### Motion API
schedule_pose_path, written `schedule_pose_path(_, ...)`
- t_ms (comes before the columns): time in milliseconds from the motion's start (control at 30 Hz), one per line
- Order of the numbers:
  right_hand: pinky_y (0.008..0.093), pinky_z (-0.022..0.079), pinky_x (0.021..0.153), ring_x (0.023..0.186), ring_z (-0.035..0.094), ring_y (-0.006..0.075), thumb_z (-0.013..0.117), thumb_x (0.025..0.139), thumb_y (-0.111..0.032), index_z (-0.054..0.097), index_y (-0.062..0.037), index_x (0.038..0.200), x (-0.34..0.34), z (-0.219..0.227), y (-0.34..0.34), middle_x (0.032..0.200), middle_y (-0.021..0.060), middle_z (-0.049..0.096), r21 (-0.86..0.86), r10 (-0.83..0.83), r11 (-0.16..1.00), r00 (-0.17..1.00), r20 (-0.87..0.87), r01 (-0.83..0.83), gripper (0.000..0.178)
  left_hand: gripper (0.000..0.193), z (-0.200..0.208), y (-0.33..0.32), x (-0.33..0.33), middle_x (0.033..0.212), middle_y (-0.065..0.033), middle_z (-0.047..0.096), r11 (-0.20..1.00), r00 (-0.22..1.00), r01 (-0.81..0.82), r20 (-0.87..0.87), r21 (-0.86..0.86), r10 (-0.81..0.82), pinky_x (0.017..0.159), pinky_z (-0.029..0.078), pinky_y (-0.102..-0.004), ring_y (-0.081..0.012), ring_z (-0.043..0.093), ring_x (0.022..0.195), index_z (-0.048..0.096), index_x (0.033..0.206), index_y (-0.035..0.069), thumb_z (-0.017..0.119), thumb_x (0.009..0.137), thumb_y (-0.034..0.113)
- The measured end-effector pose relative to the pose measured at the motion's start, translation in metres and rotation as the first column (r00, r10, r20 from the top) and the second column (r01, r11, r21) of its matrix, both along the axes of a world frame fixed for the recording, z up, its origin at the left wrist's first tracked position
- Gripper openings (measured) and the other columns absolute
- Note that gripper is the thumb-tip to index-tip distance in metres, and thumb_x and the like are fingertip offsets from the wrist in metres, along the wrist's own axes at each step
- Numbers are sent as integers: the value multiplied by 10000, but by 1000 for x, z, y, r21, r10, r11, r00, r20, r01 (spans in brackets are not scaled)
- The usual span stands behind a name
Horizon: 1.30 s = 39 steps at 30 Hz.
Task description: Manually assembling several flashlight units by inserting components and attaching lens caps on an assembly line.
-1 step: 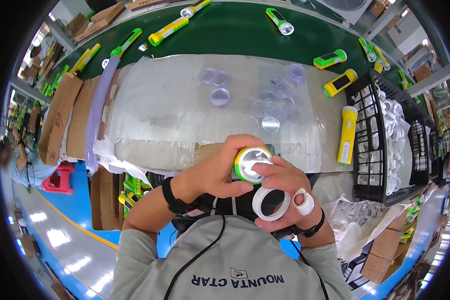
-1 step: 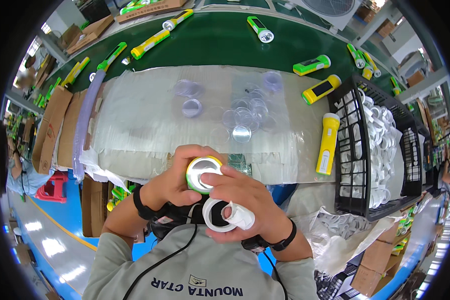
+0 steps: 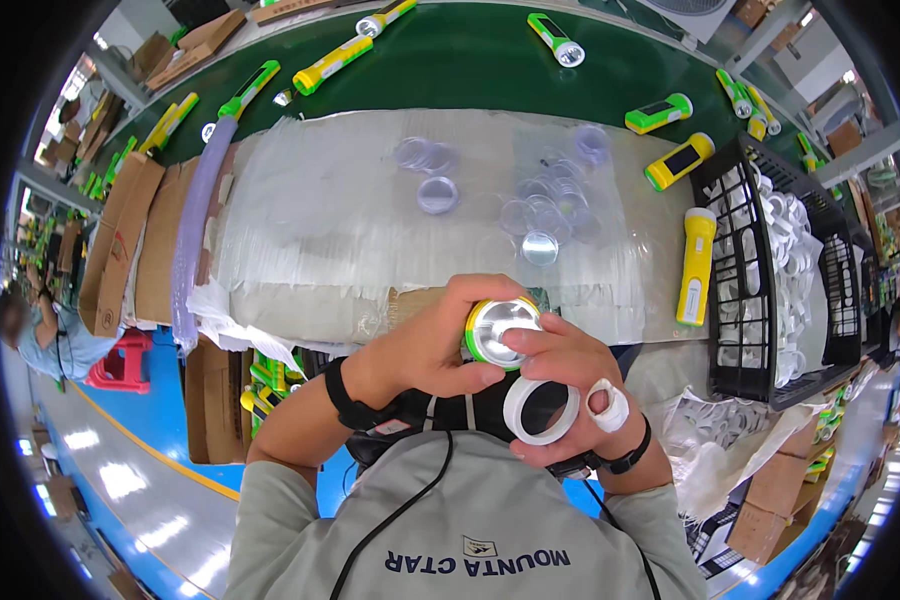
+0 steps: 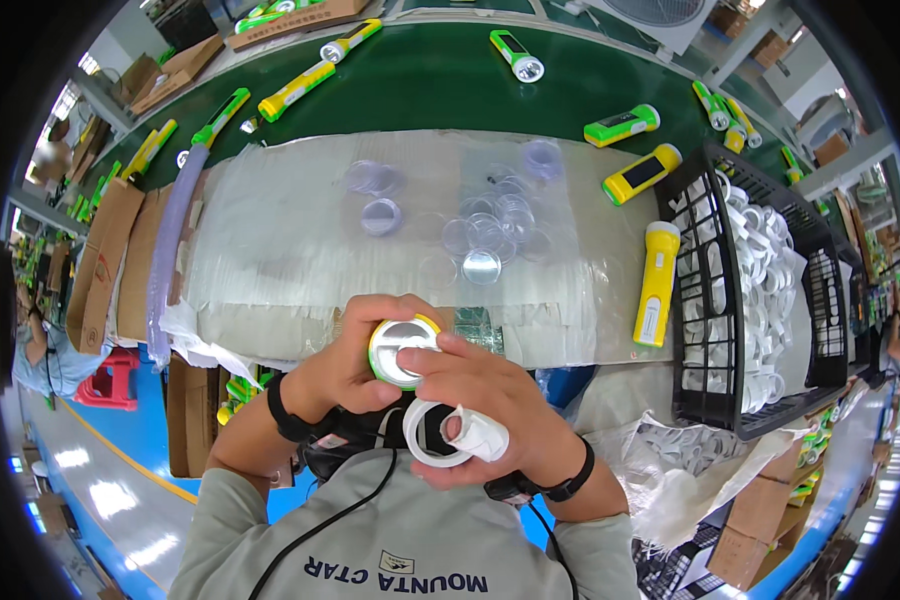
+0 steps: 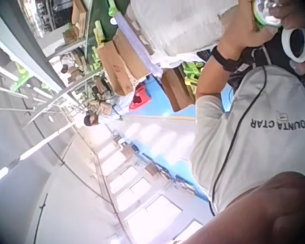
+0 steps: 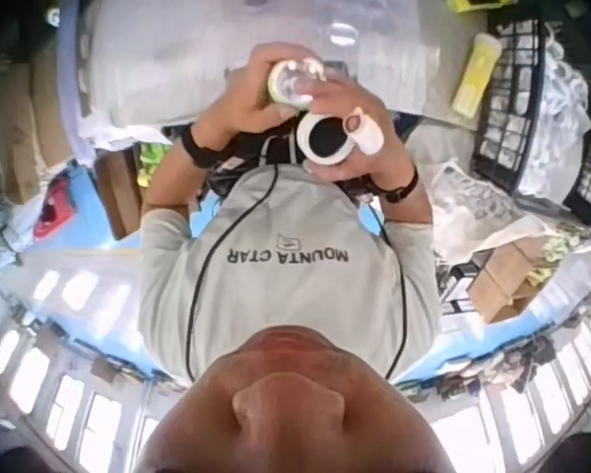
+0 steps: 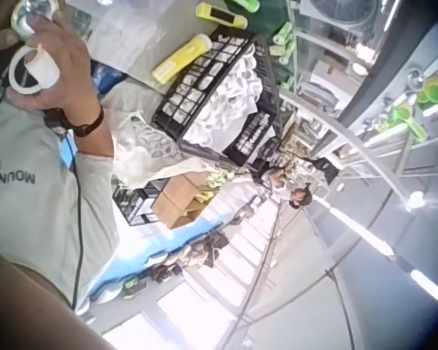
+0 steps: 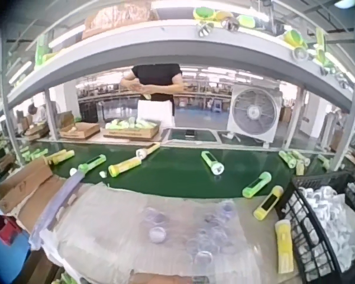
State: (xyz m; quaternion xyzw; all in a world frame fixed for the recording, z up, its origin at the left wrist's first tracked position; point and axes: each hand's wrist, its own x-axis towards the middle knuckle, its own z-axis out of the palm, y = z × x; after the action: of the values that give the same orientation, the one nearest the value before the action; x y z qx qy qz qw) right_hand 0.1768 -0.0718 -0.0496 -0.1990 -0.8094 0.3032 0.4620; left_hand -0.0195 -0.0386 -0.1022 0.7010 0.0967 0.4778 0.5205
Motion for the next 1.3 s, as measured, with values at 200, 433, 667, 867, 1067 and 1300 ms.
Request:
schedule_pose_path(200,466,354,1022,1035,602,279,866,532,-315,478,-78,1078,21,12,-14,1128,160,603,48,-32,999,989,143,25,711,553,2,-3,10,1099,-219,483,997,995,6,102,-77,2,795,458,-397,-273,542,938,282,1255,135,621,835,255)
schedule_pose_path(433,398,484,898,954,612,287,747,657,-240,528,-45,1004,8,9,-1,1125,140,604,-40,49,998,996,76,-46,454,513,8,-11,10,1072,-239,478,989,992,-21,121,-146,39,752,485,-398,-284,559,903,263,1230,144,580,865,314)
schedule_pose_path(667,466,413,836,906,586,302,827,620,-353,-64,-84,1423,24,34,8,1075,107,575,247,-132,965,980,151,92,1230,763,-2,-7,3,1112,-186,487,998,996,-15,88,-58,20,890,404,-391,-253,502,1020,142,1333,96,663,782,178)
schedule_pose_path(867,400,385,926,1001,543,295,802,658,-225,21,-11,1435,1,50,20,1124,161,551,44,-36,999,947,320,23,1122,1036,4,-9,0,1140,-190,483,999,997,-32,64,-11,33,931,383,-389,-285,506,1044,2,1394,98,729,655,92)
schedule_pose_path(1067,375,371,975,1107,526,274,755,711,-136,37,-8,1442,-15,55,20,1197,158,526,-134,93,991,862,499,-29,1032,832,6,-5,-2,1231,-166,467,978,995,-103,25,181,100,955,388,-388,-312,508,1107,224,1356,72,673,656,37)
schedule_pose_path(1300,346,424,919,1084,533,289,757,686,-140,191,-21,1426,-20,65,10,1212,138,521,-139,8,986,812,583,90,939,479,29,-5,-16,1085,-133,565,906,933,-165,-236,391,271,736,487,-404,-354,587,892,494,1148,152,674,711,71)
